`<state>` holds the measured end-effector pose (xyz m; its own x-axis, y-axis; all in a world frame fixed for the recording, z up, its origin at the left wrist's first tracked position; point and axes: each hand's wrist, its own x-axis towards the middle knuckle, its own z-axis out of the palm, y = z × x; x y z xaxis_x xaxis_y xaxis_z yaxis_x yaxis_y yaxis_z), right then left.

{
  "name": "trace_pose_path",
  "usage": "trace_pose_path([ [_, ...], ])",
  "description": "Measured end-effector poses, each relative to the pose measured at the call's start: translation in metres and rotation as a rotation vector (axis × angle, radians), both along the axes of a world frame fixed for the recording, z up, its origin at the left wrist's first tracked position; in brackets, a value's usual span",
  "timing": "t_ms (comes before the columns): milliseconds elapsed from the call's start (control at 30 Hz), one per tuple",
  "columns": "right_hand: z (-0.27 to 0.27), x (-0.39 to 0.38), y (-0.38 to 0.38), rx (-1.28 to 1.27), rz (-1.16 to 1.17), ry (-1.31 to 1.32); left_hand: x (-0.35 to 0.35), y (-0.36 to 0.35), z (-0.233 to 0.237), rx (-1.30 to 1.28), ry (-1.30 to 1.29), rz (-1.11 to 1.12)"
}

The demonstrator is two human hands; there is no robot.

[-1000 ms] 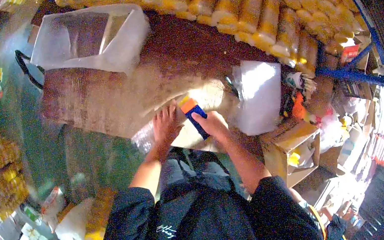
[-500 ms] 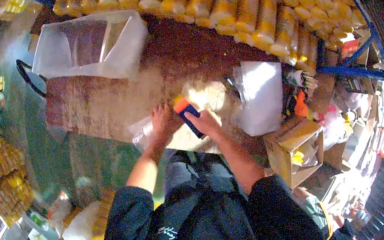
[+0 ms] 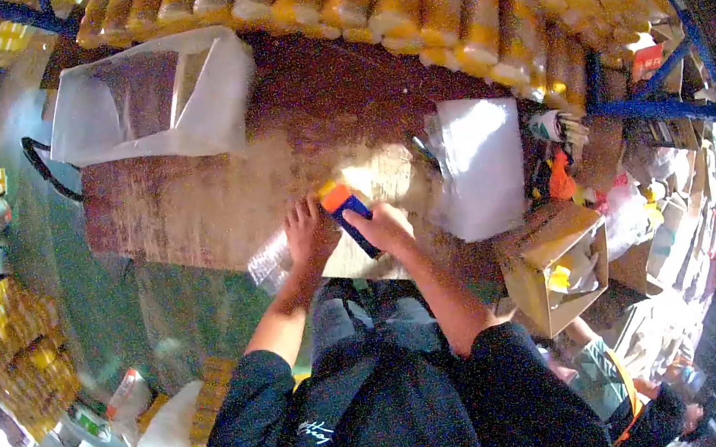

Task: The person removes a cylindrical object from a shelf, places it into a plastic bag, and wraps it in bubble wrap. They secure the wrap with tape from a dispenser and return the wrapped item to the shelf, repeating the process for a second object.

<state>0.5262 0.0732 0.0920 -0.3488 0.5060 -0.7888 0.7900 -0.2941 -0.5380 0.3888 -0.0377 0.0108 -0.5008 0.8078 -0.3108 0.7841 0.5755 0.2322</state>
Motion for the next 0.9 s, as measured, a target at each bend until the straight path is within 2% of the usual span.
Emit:
trace_pose_path([
  [33,-0.003,0.006,-0.001,0.005,0.005,0.006,0.001,0.0,-0.005,0.003,0.014,-0.006],
  [67,0.016,0.006,0.004,0.079,0.11,-0.056,-0.023,0.007,0.01,-0.015,-0.251,-0.065],
  [100,0.011,0.01,0.003,0.094,0.126,-0.081,-0.05,0.013,-0.009,-0.232,-0.798,0.045],
  [167,-0.009,0.014,0.009,0.134,0.163,-0.124,-0.041,0.016,0.02,-0.049,-0.313,-0.059],
  [267,-0.004,-0.001,0.017,0.148,0.214,-0.156,0.007,0.012,0.058,0.163,0.04,0.086],
  [367,-0.005,0.002,0.017,0.138,0.235,-0.151,0.0,0.007,0.004,0.113,0.022,0.099],
  [400,-0.002,0.008,0.019,0.137,0.26,-0.155,-0.023,0.016,0.006,-0.089,-0.228,0.102],
  [433,0.002,0.013,0.018,0.131,0.285,-0.156,-0.048,0.025,0.043,-0.043,-0.61,0.166],
  [500,0.002,0.011,0.023,0.125,0.303,-0.16,-0.066,0.029,0.038,-0.159,-0.684,0.1],
  [600,-0.019,0.002,0.025,0.078,0.289,-0.213,-0.006,0.012,0.043,0.077,-0.003,0.13],
  [633,-0.016,0.006,0.022,0.088,0.274,-0.188,0.004,0.012,0.043,0.115,-0.049,0.18],
  [700,-0.008,0.004,0.023,0.12,0.247,-0.125,-0.001,0.001,-0.015,0.072,0.004,0.12],
  [800,-0.001,0.01,0.035,0.072,0.278,-0.086,-0.062,0.019,0.006,-0.071,-0.768,0.08],
  [900,-0.003,-0.003,0.034,0.114,0.293,-0.068,-0.03,0.013,0.036,-0.047,-0.226,0.027],
])
